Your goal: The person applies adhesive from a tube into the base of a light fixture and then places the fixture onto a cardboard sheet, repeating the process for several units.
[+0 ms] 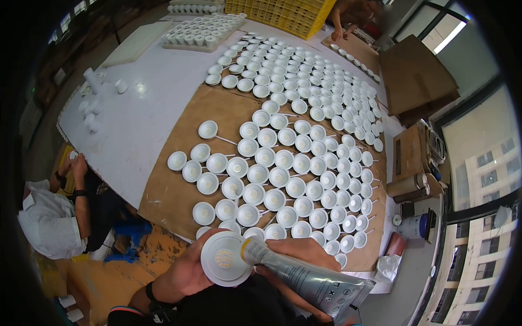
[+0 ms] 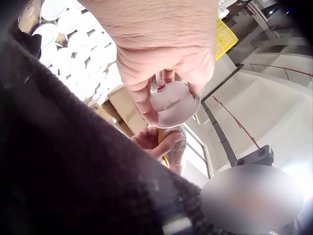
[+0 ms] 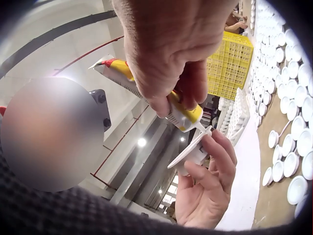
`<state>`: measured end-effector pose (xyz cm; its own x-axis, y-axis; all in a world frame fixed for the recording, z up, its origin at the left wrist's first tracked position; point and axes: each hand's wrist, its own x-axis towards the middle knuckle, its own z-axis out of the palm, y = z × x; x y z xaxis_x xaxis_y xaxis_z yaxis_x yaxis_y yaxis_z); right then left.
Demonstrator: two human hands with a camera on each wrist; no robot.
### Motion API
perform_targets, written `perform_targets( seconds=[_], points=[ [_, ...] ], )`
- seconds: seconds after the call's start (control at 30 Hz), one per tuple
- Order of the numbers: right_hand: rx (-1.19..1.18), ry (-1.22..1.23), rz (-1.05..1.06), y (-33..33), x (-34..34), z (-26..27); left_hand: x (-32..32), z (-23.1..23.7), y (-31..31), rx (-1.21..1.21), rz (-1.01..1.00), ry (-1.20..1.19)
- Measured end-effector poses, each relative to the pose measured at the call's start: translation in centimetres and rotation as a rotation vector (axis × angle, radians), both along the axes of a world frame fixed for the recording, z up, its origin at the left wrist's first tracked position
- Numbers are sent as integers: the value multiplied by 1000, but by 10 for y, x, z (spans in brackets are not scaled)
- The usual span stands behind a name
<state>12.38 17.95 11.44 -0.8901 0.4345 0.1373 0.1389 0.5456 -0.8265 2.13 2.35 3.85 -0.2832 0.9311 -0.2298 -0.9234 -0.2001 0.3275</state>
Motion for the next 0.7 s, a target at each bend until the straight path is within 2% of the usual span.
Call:
perform_targets(
  seconds=[0.1,0.17,0.3,0.37,0.4,0.5,0.63,0.7],
  points=[
    [56,-4,12,1,-3,9,-1,-4,-1,62,41,80],
    [131,-140,113,2,-5,20,-1,-7,-3,91,37,90],
    [142,-190,196,7,0,24,-1,-10,-2,128,67,140],
    [-129,-162,284,10,0,22,-1,-9,-1,129,65,138],
    [-131,-159,279,9,2,21,0,-8,0,133,70,134],
    [-568,-250,13,0,6,20,1,-8,2,82,71,138],
    [-614,-188,44,-4,4,4,7,-14,8,130,54,71],
    [-656,-20,26,-6,1,-8,9,-15,10,156,39,36]
  ],
)
